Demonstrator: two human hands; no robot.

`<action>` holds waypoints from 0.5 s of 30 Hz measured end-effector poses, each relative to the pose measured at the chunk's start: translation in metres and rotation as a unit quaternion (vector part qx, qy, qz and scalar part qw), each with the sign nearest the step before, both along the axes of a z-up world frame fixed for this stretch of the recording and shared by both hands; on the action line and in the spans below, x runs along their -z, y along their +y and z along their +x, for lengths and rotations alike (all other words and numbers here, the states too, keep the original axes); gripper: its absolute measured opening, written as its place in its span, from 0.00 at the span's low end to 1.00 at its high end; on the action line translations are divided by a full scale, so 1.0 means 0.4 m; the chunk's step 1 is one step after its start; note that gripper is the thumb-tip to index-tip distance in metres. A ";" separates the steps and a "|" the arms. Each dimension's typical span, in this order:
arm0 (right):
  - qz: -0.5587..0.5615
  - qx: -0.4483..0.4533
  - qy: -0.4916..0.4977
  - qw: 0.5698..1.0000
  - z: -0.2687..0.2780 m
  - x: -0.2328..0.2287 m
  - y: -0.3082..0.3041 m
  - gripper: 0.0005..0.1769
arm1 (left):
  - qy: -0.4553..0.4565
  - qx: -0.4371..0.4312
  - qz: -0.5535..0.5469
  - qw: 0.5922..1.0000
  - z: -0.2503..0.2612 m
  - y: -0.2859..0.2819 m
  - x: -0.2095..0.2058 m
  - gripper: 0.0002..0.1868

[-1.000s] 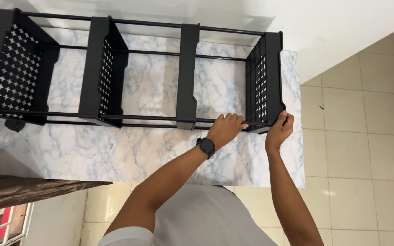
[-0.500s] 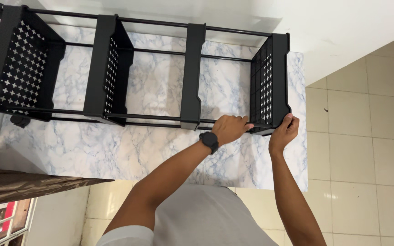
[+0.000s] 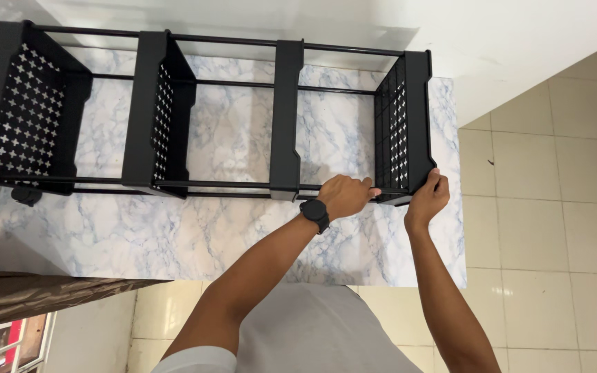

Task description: The person assembles a black plastic shelving unit by inserting wheels into the frame and connecting multiple crate sections. They align and snap the crates into place, then adjust the assembled unit on a marble-patterned surface.

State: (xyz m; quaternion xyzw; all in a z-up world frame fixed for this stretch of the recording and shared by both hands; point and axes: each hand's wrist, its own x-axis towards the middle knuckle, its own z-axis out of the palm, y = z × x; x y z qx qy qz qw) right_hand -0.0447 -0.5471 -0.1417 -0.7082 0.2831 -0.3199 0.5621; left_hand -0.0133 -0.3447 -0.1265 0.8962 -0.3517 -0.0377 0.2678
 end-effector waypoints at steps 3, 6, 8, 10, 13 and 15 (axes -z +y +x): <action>0.000 -0.031 -0.002 1.000 -0.007 0.007 -0.008 0.21 | -0.006 -0.007 0.016 1.000 -0.011 0.005 -0.020 0.22; -0.034 -0.071 -0.007 0.997 -0.020 0.009 -0.022 0.19 | -0.056 -0.024 -0.016 0.998 -0.033 0.013 -0.037 0.21; -0.078 -0.091 0.003 0.993 -0.030 0.012 -0.032 0.19 | -0.068 -0.035 -0.072 0.995 -0.046 0.019 -0.044 0.19; -0.085 -0.092 -0.003 0.992 -0.034 0.017 -0.036 0.19 | -0.056 -0.046 -0.148 0.986 -0.055 0.045 -0.048 0.17; -0.107 -0.097 -0.004 0.989 -0.028 0.021 -0.040 0.19 | -0.154 -0.115 -0.224 0.956 -0.035 0.147 -0.052 0.11; -0.109 -0.101 -0.005 0.989 -0.035 0.025 -0.046 0.19 | -0.116 -0.189 -0.314 0.923 -0.023 0.271 -0.049 0.06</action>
